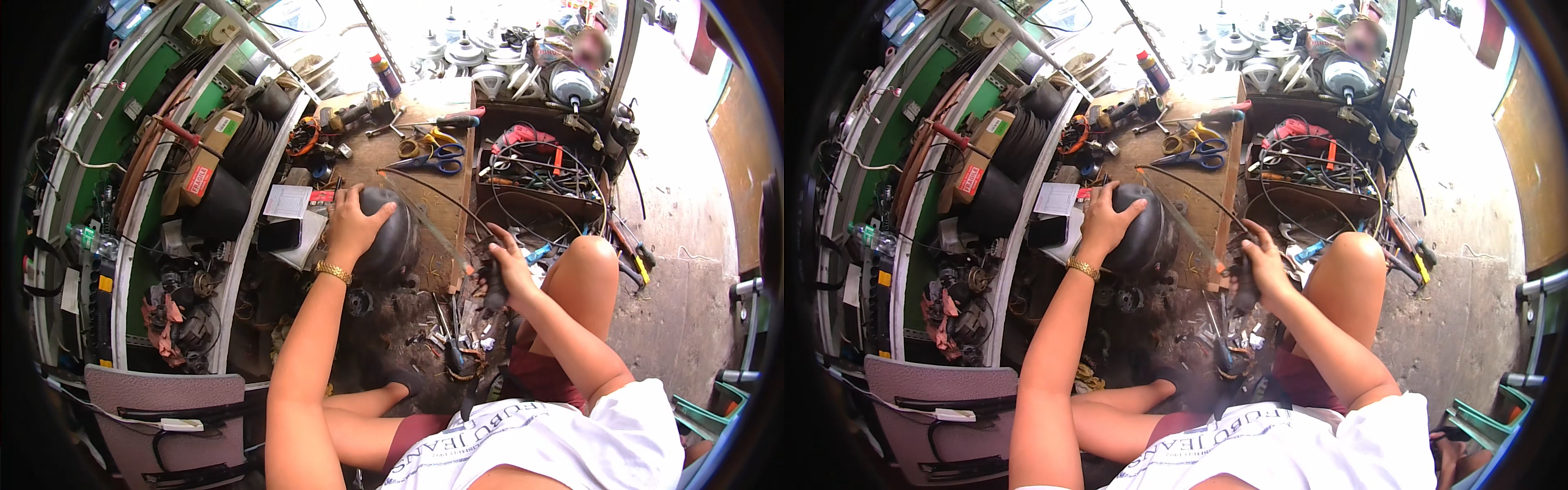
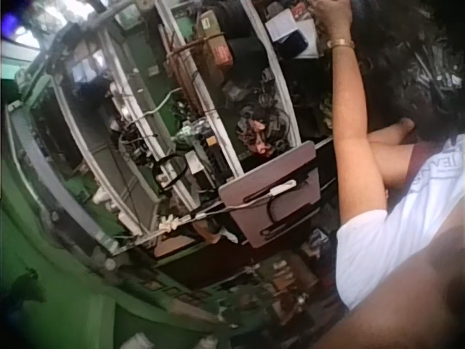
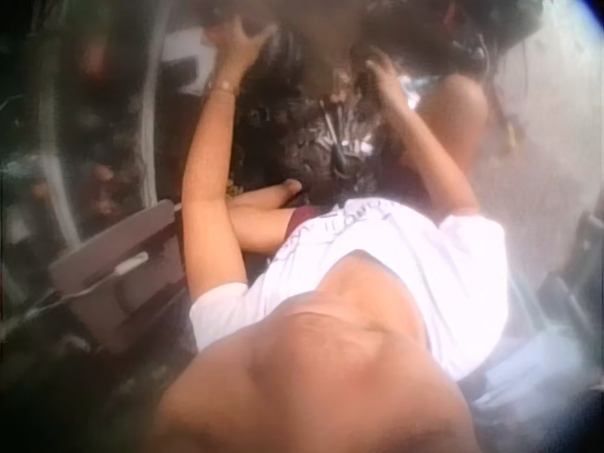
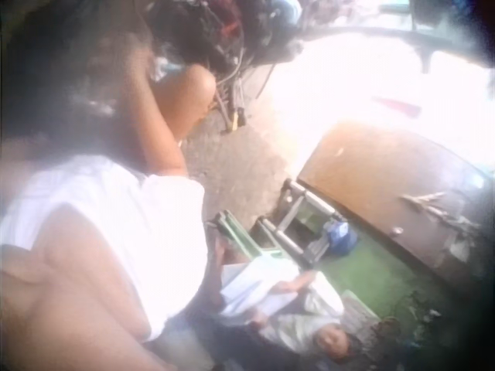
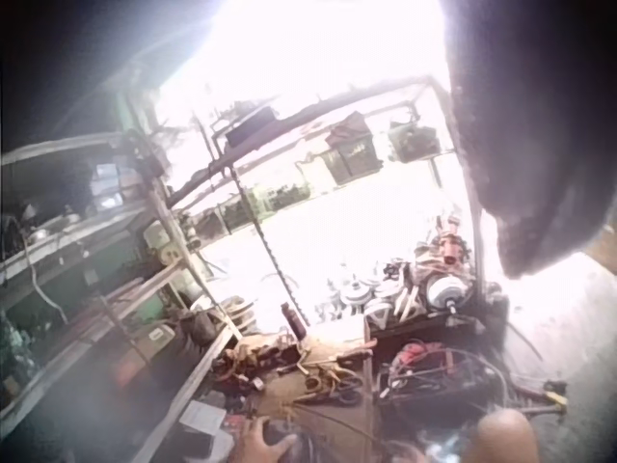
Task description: The person handles a compressor on a workbench, uses pliers to manipulate wires, wipes the compressor with a cloth, and takes money from a pouch.
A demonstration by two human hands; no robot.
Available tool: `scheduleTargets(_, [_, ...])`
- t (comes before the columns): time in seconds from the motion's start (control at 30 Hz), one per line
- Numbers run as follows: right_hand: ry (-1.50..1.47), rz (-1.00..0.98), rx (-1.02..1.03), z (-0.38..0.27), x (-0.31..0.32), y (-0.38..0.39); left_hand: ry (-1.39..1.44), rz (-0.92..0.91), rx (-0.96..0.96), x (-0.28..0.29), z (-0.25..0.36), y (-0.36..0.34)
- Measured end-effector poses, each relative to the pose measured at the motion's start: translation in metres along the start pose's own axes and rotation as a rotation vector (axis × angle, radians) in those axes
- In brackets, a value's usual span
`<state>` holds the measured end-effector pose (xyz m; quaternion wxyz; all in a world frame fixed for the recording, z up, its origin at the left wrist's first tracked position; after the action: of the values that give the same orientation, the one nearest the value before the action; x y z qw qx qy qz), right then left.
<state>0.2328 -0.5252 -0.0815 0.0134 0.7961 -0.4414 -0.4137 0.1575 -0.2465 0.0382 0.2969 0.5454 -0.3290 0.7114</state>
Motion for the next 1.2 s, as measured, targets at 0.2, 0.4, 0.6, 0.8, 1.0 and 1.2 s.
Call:
scheduleTargets(0.2, [0.036, 0.118, 0.202, 0.0, 0.028, -0.03, -0.129, 0.169, -0.403, 0.012, 0.021, 0.013])
scheduleTargets(0.4, [0.298, 0.062, 0.367, 0.011, 0.023, -0.056, -0.304, -0.113, -0.059, 0.014, 0.047, 0.021])
scheduleTargets(0.6, [-0.034, -0.049, 0.049, 0.007, 0.01, -0.031, -0.163, -0.132, -0.021, 0.017, 0.03, 0.017])
scheduleTargets(0.8, [0.272, -0.221, 0.275, 0.0, 0.007, -0.012, -0.032, -0.071, -0.066, 0.012, 0.0, 0.0])
scheduleTargets(1.0, [0.215, -0.095, 0.348, -0.009, 0.008, -0.003, -0.002, -0.069, -0.034, 0.014, -0.014, -0.011])
scheduleTargets(1.2, [0.041, -0.102, 0.307, -0.015, -0.018, 0.017, 0.185, -0.117, 0.059, 0.019, -0.052, -0.012])
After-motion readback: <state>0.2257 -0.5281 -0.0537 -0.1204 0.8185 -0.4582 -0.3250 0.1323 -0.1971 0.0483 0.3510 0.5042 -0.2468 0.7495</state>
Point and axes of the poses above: each hand's wrist, its own y-axis away from the middle knuckle, its own x-axis out of the back of the hand, z = x × y, the point moved 5 cm from there along -y, towards the middle knuckle, and after that the axes turned 8 degrees about -y, right-handed, at the moved point
